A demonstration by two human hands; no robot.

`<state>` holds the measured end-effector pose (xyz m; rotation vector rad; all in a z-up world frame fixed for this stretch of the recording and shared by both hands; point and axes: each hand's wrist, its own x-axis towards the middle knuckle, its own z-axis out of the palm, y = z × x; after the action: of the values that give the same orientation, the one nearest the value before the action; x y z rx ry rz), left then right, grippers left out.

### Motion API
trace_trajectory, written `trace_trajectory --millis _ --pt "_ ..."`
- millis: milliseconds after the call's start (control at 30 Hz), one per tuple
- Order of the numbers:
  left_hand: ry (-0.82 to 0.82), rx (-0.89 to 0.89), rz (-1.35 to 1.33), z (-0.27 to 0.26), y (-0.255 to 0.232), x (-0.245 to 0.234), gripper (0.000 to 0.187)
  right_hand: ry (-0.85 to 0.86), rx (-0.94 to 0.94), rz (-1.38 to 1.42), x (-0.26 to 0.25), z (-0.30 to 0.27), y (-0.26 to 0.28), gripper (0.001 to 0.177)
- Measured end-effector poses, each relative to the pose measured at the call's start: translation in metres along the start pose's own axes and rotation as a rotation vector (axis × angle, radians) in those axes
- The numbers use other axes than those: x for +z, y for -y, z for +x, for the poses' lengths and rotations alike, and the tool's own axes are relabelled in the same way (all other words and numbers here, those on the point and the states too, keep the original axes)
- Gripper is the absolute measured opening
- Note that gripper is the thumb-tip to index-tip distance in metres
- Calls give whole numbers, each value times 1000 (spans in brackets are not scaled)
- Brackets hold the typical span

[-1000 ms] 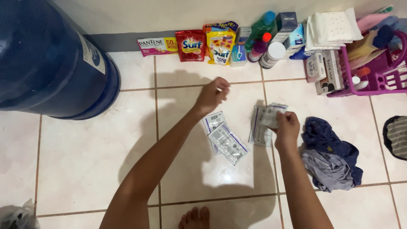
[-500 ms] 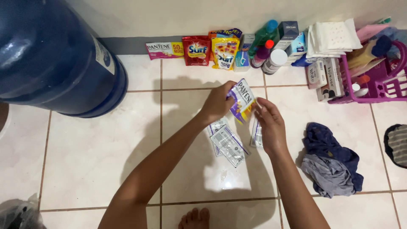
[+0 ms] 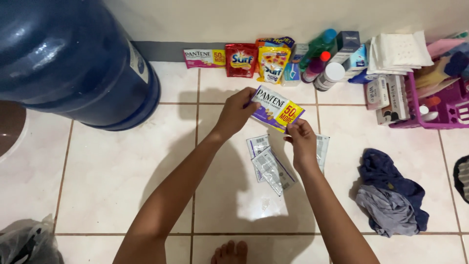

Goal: The person organizes various household items on a tiled floor. They pick up packets of shampoo, laundry detergent, and other toiletries, then place them in a neat row against the wall. The person also wipes the floor with a cloth and moves a pink basket to tidy the area.

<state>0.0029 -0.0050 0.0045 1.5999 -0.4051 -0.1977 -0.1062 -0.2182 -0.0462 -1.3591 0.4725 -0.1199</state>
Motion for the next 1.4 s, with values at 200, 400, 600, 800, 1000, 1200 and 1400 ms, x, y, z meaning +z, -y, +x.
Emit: trace_trajectory --millis 200,400,600,800,1000,1200,1400 --pt "-97 213 589 -5 19 -35 11 -98 5 -122 2 4 -7 14" --pt "-356 298 571 14 58 -99 11 29 79 -335 7 -5 -25 34" --pt "-609 340 501 46 87 -147 17 232 -143 -835 33 -12 -26 44" --pt "-736 350 367 79 121 -159 12 298 -171 -1038 56 -24 -26 47" --pt "-733 189 331 104 179 -173 7 286 -350 -1217 64 -25 -34 43" --pt "-751 45 -26 118 224 -186 10 242 -390 -1208 66 -27 -37 42" --pt "-761 -45 -35 134 238 -186 7 258 -413 -1199 69 -29 -32 44"
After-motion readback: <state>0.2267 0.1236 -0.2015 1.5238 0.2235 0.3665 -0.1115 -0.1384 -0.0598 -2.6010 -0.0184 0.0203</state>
